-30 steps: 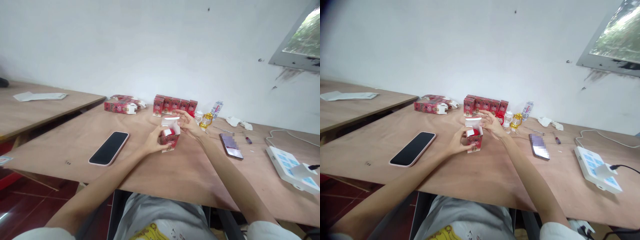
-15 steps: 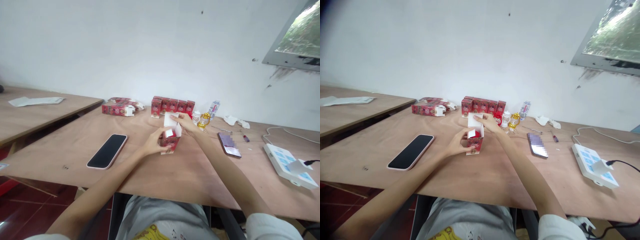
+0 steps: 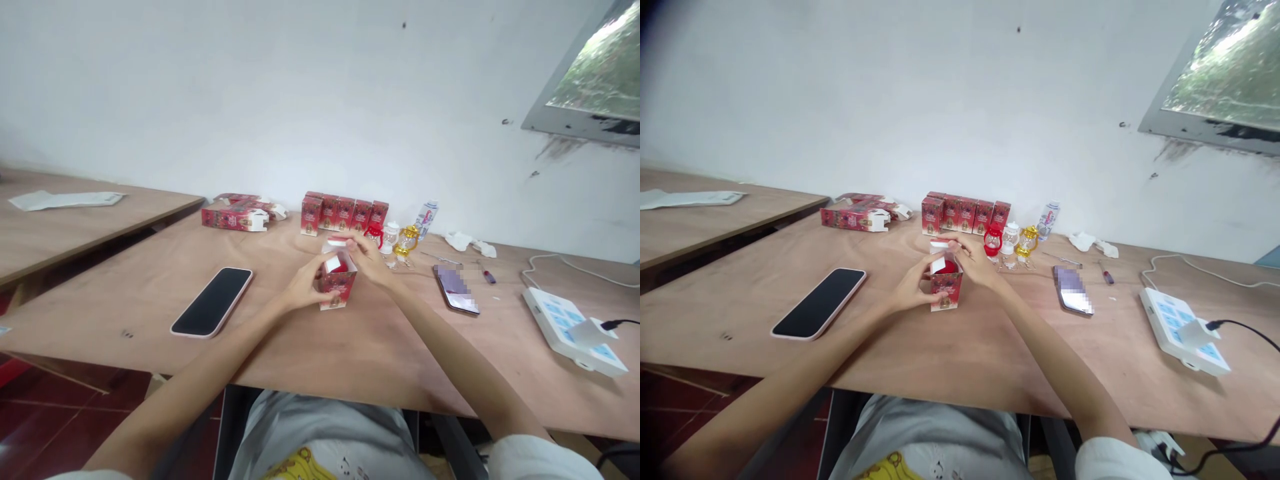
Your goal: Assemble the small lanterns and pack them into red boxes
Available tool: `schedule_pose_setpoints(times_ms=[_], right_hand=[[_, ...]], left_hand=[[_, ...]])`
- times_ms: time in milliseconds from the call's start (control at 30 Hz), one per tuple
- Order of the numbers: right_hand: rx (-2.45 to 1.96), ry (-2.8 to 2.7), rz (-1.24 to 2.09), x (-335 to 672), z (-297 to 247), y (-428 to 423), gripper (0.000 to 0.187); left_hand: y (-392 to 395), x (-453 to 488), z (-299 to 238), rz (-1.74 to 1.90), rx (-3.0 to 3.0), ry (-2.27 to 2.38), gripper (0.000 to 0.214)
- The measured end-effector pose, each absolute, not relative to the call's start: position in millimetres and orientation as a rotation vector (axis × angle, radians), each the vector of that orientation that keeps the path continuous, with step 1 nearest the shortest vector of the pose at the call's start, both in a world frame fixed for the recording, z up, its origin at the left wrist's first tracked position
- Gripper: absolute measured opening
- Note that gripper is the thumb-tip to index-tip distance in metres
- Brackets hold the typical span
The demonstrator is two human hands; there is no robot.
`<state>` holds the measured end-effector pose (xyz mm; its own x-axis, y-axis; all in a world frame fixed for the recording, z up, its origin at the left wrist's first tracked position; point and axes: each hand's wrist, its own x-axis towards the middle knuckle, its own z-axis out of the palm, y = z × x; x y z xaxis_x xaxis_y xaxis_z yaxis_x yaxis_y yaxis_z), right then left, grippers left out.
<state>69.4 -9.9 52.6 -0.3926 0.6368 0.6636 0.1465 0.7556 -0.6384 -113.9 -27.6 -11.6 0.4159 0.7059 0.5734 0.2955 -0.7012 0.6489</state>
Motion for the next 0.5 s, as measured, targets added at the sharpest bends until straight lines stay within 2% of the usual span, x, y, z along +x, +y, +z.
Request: schedule_pose_setpoints(times_ms=[133, 200, 500], right_hand=[[-0.588, -1.980, 0.595, 78, 48, -19, 0.036], [-0.605, -1.943, 0.614, 78, 48, -21, 0.035], [-0.682, -1.719, 0.710, 61, 55, -10, 0.030]], left_hand=[[-26, -110, -22, 1.377, 2.151, 0.754, 0.100], [-25, -109, -27, 1.383, 2.133, 0.734, 0.106], [-23, -115, -7, 1.306, 2.406, 0.777, 0.080]])
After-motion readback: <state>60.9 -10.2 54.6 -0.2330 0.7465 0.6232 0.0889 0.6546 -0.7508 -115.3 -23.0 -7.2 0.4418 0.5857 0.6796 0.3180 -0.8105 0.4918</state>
